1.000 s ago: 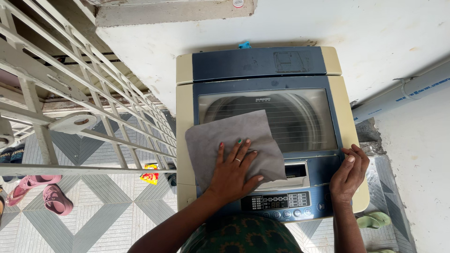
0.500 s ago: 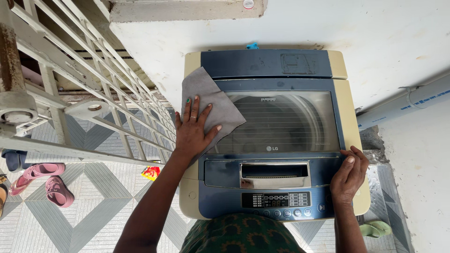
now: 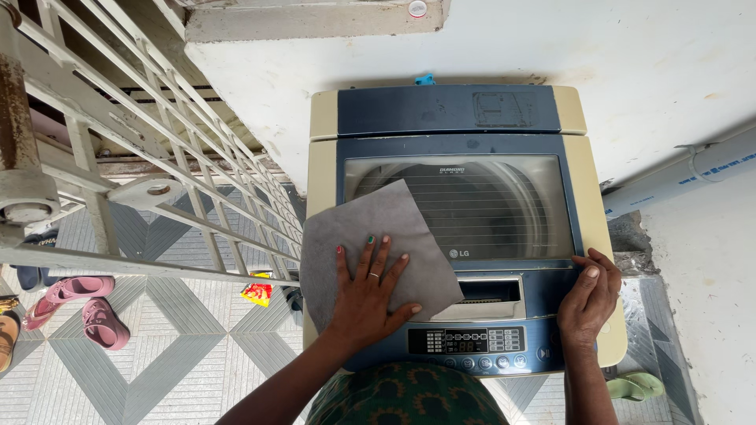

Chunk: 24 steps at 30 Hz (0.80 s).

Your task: The person wipes the exterior and interior surfaces of a washing machine with a cloth and removes a small component from inside.

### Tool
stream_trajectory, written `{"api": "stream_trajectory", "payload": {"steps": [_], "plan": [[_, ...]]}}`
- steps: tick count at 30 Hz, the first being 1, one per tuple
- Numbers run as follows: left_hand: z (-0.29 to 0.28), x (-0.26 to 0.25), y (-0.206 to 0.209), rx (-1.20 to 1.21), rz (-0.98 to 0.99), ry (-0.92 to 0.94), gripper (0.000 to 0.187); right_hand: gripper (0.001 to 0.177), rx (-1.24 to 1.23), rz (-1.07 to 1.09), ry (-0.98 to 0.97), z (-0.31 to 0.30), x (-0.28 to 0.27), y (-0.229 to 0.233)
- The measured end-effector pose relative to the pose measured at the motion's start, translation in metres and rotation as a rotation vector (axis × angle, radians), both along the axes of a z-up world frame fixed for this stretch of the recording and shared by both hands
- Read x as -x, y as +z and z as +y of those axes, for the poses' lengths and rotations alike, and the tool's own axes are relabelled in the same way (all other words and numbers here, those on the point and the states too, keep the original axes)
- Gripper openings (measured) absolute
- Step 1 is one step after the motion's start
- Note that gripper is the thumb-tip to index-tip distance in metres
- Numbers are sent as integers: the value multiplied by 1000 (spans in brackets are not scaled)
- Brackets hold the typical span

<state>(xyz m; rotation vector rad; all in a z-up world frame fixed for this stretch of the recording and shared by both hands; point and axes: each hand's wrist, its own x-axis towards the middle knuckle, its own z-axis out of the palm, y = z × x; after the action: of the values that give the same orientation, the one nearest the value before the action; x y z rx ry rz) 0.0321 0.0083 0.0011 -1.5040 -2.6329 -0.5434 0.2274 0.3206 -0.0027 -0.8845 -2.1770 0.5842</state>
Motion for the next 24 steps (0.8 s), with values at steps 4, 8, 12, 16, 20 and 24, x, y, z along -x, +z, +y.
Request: {"api": "stream_trajectory", "payload": {"steps": [4,8,12,16,20,24], "plan": [[37,-29,-6,47,-72,-165,88,57,-13,5,7,0,1,0],[86,-54,-13,20,-3,-294,87,57,-10,18,8,0,-2,-1],[101,-57,-15,4,50,-323,87,59,-19,28,4,-1,-3,0],[78,-52,-10,-137,-213,-274,86,60,5,52,-5,-2,-3,2],[32,-23,-3,-52,-103,-82,75,61,4,57,1,-3,-2,4],[4,28,-7,-52,3,146,69,60,-4,27,-1,-1,-1,3]]}}
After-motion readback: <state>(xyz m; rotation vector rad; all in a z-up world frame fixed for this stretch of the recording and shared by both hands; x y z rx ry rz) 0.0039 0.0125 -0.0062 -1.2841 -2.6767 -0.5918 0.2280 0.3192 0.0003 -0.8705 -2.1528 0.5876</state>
